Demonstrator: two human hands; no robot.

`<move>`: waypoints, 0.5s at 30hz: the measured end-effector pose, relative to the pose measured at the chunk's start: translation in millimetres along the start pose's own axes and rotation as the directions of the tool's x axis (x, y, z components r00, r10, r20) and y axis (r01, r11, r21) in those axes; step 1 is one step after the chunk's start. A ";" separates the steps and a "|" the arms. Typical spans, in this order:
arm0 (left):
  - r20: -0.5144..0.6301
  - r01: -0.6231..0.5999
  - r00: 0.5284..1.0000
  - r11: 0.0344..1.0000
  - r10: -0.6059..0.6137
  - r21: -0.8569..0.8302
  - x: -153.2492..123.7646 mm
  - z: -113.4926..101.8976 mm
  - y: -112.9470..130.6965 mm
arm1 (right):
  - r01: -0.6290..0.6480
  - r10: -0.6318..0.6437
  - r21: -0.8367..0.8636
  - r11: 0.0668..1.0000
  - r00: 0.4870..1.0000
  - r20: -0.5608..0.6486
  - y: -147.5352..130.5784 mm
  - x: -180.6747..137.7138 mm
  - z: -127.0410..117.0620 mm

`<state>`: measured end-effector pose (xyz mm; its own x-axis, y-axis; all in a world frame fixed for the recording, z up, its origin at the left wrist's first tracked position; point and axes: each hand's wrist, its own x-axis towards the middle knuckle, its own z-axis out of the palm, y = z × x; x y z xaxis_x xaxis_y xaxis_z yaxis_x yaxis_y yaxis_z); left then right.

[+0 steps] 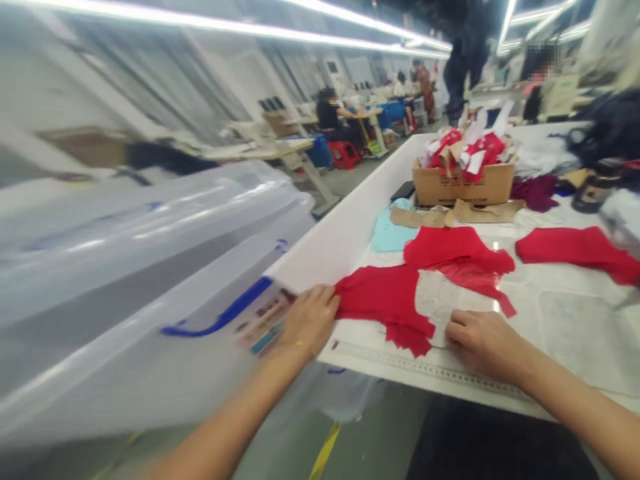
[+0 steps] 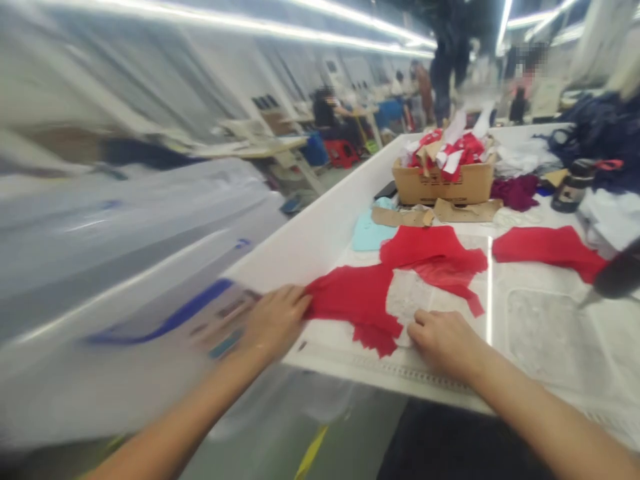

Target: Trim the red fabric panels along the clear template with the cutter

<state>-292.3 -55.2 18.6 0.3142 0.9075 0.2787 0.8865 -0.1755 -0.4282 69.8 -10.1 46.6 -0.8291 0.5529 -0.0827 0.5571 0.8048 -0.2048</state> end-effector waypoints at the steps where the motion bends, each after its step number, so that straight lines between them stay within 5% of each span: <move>1: -0.015 -0.012 1.000 1.000 0.011 -0.005 -1.0 1.0 -1.9 | -0.017 0.017 0.014 1.000 1.000 -0.011 5.7 -5.8 -1.1; 4: -0.038 0.001 0.999 0.999 0.000 0.036 -1.5 9.2 -12.9 | -0.115 0.120 0.054 0.992 0.988 -0.101 33.5 -27.6 -2.3; 8: -0.115 -0.073 0.991 0.997 0.070 -0.026 20.5 12.5 -10.5 | -0.282 0.302 0.109 0.953 0.910 -0.284 79.6 -59.4 -0.6; 15: -0.432 -0.430 0.856 0.853 0.283 -0.294 103.4 6.5 101.2 | -0.404 0.416 0.117 0.907 0.821 -0.391 105.6 -79.8 2.1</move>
<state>-172.3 23.3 -1.5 0.6668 0.5628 0.4885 0.7211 -0.6527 -0.2323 194.7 30.3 29.5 -0.4304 0.8734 0.2280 0.8351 0.4812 -0.2667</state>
